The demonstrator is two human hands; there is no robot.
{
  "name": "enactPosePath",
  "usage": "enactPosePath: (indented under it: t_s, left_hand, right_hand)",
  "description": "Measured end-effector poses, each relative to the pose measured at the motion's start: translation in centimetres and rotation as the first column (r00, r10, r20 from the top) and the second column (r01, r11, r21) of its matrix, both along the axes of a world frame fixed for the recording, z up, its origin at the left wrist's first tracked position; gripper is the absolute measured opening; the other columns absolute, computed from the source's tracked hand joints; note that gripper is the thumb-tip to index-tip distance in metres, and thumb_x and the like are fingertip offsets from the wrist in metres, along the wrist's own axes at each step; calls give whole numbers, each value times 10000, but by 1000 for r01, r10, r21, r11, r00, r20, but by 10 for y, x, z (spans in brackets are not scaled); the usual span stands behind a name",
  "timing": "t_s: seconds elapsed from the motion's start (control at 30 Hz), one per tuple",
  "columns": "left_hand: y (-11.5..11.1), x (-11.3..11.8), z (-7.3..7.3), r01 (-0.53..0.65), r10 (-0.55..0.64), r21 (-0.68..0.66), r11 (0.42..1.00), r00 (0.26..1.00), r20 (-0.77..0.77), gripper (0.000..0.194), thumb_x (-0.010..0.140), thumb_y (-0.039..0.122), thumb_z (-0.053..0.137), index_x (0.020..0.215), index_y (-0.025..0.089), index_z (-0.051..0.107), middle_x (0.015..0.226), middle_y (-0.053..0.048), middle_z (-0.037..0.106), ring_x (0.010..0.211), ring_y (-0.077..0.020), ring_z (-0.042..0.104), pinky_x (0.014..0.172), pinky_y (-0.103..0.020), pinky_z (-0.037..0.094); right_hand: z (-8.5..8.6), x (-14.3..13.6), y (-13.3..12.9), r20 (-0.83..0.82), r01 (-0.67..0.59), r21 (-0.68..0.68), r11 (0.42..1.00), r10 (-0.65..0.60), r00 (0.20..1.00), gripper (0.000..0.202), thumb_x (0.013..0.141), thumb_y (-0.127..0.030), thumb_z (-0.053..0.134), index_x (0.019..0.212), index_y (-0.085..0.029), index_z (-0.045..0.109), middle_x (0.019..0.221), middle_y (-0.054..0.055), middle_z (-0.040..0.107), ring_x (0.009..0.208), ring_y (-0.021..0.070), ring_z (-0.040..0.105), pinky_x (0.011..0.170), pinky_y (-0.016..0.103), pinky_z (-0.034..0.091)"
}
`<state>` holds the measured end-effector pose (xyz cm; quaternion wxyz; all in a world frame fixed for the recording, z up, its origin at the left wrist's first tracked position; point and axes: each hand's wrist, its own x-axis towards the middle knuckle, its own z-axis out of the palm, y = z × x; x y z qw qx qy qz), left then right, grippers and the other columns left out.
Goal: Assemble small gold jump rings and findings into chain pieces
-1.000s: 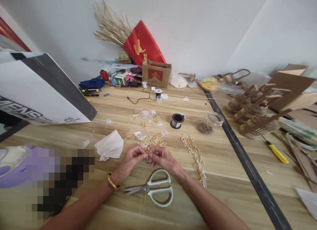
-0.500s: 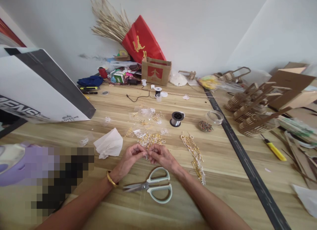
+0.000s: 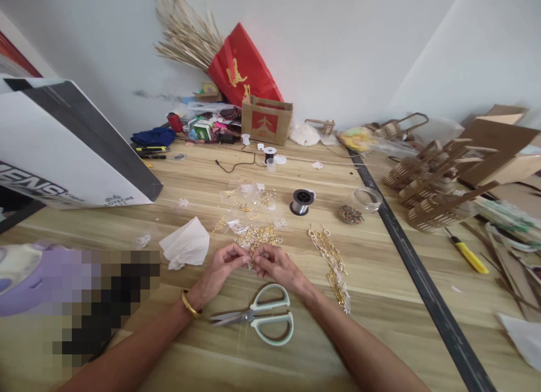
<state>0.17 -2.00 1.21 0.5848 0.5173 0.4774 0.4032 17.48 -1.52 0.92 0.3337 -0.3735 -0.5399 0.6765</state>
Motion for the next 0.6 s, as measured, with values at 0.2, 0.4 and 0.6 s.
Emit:
enactPosePath:
  t_s: [0.2, 0.4, 0.6]
  left_hand:
    - [0, 0, -2, -14, 14, 10, 1000, 1000, 0, 168, 689, 272, 669, 665, 131, 581, 647, 3, 576, 648, -118, 504, 639, -229, 396]
    - [0, 0, -4, -25, 24, 3, 1000, 1000, 20, 162, 691, 266, 670, 672, 131, 582, 661, -1, 595, 661, -123, 522, 651, -233, 406]
    - [1, -1, -3, -75, 74, 10, 997, 996, 55, 149, 693, 267, 673, 685, 134, 606, 676, -7, 629, 664, -126, 546, 665, -240, 435]
  right_hand:
    - [-1, 1, 1, 34, -1, 11, 1000, 1, 999, 288, 790, -432, 617, 792, -155, 538, 599, -29, 532, 510, 80, 494, 502, 203, 401]
    - [0, 2, 1, 55, 3, 3, 1000, -3, 999, 200, 766, -337, 619, 770, -153, 541, 584, -30, 538, 500, 81, 498, 490, 198, 394]
    - [-3, 3, 3, 43, -21, 7, 1000, 20, 999, 162, 750, -295, 613, 746, -153, 537, 602, -28, 541, 508, 79, 500, 498, 194, 402]
